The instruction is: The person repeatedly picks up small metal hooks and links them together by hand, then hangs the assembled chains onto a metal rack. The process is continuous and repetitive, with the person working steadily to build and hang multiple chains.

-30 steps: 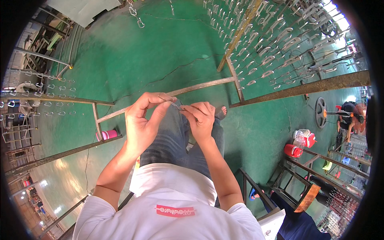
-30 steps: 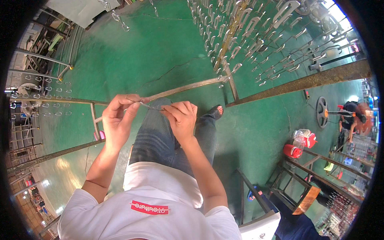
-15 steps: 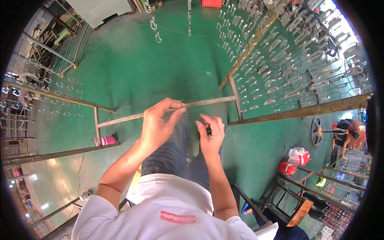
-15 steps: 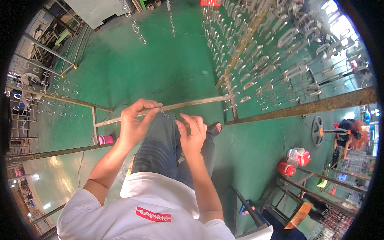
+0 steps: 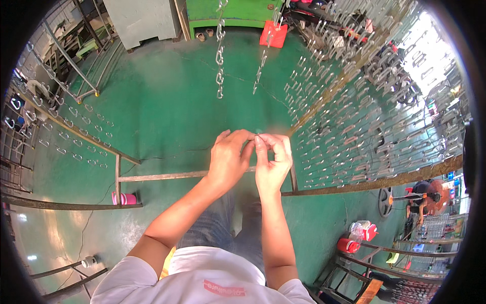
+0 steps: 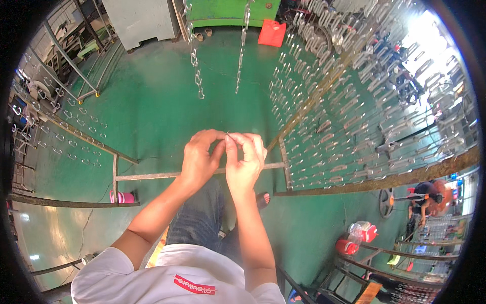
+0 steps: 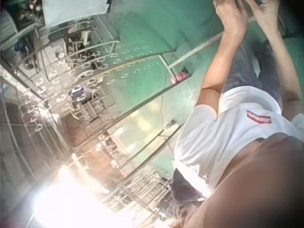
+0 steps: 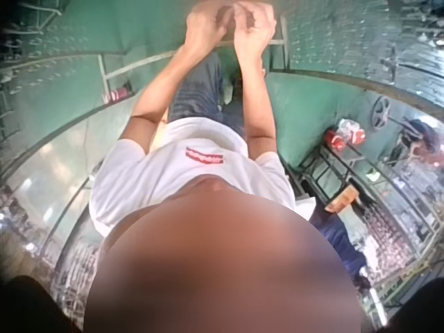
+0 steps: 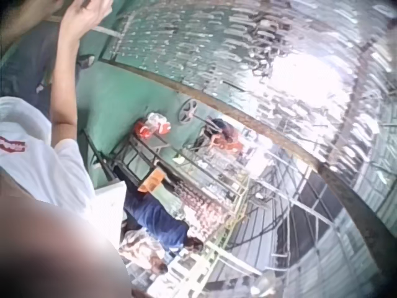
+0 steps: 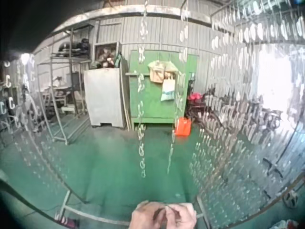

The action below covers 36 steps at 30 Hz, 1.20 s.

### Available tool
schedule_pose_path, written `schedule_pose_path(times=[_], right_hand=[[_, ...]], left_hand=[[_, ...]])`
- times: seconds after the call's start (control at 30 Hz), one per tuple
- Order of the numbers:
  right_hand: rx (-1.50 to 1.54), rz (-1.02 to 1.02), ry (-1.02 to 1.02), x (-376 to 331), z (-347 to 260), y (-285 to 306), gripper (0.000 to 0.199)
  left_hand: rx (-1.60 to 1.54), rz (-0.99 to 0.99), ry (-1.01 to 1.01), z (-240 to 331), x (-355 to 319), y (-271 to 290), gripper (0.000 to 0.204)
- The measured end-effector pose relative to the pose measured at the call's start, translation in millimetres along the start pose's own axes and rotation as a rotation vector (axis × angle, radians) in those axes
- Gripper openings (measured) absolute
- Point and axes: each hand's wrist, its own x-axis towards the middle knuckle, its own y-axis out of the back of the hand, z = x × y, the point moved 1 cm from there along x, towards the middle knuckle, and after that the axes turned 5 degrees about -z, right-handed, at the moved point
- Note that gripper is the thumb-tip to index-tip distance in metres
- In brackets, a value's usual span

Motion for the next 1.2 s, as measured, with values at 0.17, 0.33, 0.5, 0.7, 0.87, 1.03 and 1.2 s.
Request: schedule_pose_path(times=[0.17,0.33,0.5,0.7,0.87,1.03,1.2], right_hand=[[-0.049,0.045,0.109,39.6,-3.7,-2.2,0.008],[-0.004,0.078,0.132,79.7,-14.3,1.4,0.006],[0.053,0.067,0.11,114.6,-24.7,9.2,0.008],[0.08,0.079,0.065,138.9,-32.1,11.7,0.01],[0.13,0.075,0.072,145.9,-31.9,8.3,0.011],[0.109,0.051,0.095,152.6,-31.6,8.6,0.012],[0.155,0.022,0.081,161.1,-28.8,8.0,0.012]], left_hand=[[0.014,0.034,-0.053,10.4,38.0,6.9,0.017],[-0.15,0.116,-0.052,18.8,87.0,33.3,0.021],[-0.205,0.192,-0.024,20.7,162.6,40.8,0.02],[-0.141,0.201,-0.08,31.3,196.0,31.3,0.025],[-0.098,0.17,-0.028,35.9,202.6,27.3,0.025],[-0.187,0.154,0.023,35.4,204.8,27.6,0.022],[-0.296,0.074,0.002,29.5,201.9,29.8,0.02]])
